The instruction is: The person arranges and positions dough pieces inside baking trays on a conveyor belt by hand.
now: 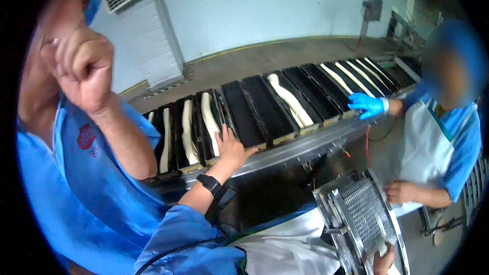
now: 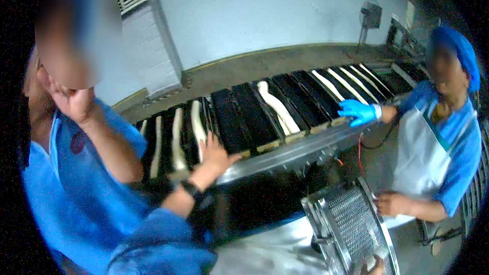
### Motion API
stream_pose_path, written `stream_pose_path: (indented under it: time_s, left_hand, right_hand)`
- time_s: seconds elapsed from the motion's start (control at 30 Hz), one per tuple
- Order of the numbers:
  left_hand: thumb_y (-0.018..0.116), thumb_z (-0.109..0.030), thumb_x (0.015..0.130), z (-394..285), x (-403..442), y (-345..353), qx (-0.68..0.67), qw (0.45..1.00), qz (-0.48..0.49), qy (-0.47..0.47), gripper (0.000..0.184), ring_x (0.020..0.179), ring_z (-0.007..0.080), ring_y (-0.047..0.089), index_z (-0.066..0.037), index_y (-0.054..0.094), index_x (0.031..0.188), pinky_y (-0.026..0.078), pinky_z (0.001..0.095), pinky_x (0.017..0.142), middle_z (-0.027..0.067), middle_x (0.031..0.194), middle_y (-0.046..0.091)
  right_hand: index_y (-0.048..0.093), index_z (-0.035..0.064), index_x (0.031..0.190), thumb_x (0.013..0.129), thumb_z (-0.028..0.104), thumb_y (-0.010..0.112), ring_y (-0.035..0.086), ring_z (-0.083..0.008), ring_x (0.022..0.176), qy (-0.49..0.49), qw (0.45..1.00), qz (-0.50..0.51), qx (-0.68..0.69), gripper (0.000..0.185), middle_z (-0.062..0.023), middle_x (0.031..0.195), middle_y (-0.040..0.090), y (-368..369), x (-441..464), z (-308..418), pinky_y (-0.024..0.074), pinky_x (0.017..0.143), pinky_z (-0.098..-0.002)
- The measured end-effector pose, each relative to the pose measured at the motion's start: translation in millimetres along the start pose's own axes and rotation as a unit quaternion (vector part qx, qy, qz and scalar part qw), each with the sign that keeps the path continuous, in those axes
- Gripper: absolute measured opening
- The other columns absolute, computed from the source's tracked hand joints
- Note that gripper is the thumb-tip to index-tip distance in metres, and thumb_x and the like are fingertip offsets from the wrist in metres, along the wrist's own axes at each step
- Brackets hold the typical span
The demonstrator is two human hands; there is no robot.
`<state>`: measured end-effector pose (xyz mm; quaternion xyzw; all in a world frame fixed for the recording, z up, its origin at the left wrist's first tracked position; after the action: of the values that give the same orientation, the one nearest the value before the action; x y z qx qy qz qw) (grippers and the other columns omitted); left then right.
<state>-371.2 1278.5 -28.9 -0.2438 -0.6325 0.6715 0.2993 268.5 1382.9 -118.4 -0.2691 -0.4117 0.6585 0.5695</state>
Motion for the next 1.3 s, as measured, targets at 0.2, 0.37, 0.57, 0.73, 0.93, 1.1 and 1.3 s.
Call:
stream_pose_path:
  time_s: [0.2,0.37,0.57,0.73,0.93,1.1,1.3]
  left_hand:
    - [0.05,-0.071,0.081,8.0,3.0,6.5,-0.017,1.0,-0.026,-0.001,0.094,0.143,0.0413,0.009,0.011,0.053,0.127,0.003,0.056,0.113,0.0306,0.145,0.032]
    - [0.048,-0.072,0.082,8.8,5.1,15.3,-0.047,0.998,-0.033,-0.011,0.095,0.143,0.0394,0.009,0.01,0.05,0.13,0.004,0.059,0.112,0.0261,0.147,0.031]
    - [0.047,-0.069,0.084,-10.3,17.3,22.4,-0.091,0.995,-0.026,0.017,0.093,0.143,0.039,0.012,0.008,0.043,0.136,0.009,0.0619,0.11,0.0257,0.147,0.03]
    - [0.039,-0.071,0.087,-8.7,23.6,39.0,-0.12,0.989,-0.037,0.075,0.09,0.144,0.0369,0.011,0.006,0.048,0.133,0.006,0.0577,0.113,0.022,0.15,0.03]
    - [0.048,-0.065,0.086,-1.0,38.7,54.3,-0.153,0.978,-0.077,0.121,0.087,0.14,0.0378,0.02,0.005,0.044,0.136,0.013,0.0576,0.112,0.0232,0.146,0.034]
    - [0.048,-0.065,0.086,-10.6,33.2,73.5,-0.224,0.96,-0.145,0.08,0.096,0.14,0.0438,0.017,0.01,0.025,0.143,0.019,0.0593,0.11,0.0293,0.148,0.025]
    - [0.047,-0.066,0.086,-18.5,31.9,67.8,-0.28,0.957,-0.054,0.047,0.107,0.143,0.044,0.005,0.017,0.008,0.142,0.012,0.0582,0.113,0.0346,0.151,0.01]
  right_hand:
    - [0.056,-0.0004,0.113,0.076,0.002,0.066,0.061,-0.028,0.101,0.039,0.988,-0.025,-0.146,0.039,-0.0165,0.111,0.062,-1.8,30.9,2.8,0.0507,0.076,-0.0376]
    - [0.056,-0.0002,0.113,0.076,0.004,0.066,0.061,-0.0293,0.1,0.068,0.979,-0.013,-0.19,0.038,-0.0173,0.11,0.062,11.6,37.4,20.6,0.0505,0.076,-0.0386]
    - [0.056,0.0001,0.112,0.076,0.005,0.066,0.061,-0.0309,0.099,0.089,0.973,-0.007,-0.211,0.038,-0.0182,0.109,0.063,23.5,44.5,22.8,0.0503,0.077,-0.0398]
    - [0.056,0.0003,0.111,0.076,0.007,0.066,0.061,-0.0322,0.099,0.117,0.964,-0.005,-0.237,0.037,-0.019,0.109,0.063,30.9,18.3,15.9,0.0501,0.077,-0.0409]
    - [0.056,0.0006,0.11,0.075,0.009,0.066,0.061,-0.0337,0.098,0.185,0.944,0.039,-0.272,0.037,-0.0199,0.108,0.063,50.7,-42.4,-4.8,0.0499,0.077,-0.0421]
    - [0.057,-0.0014,0.105,0.077,0.028,0.067,0.063,-0.0396,0.085,0.025,0.983,-0.097,-0.156,0.042,-0.0239,0.096,0.064,33.5,-55.2,20.9,0.0501,0.076,-0.0456]
    - [0.053,-0.0006,0.12,0.087,0.046,0.063,0.061,-0.0266,0.096,-0.037,0.919,-0.155,0.36,0.058,-0.0147,0.103,0.06,-95.3,51.7,122.7,0.0506,0.08,-0.0408]
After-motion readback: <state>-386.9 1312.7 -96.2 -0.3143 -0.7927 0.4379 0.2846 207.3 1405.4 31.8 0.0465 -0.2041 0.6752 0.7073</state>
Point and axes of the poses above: each hand's wrist, its own x-axis towards the middle knuckle, its own y-axis out of the palm, z = x × y, the point moved 2 cm from there along x, towards the middle knuckle
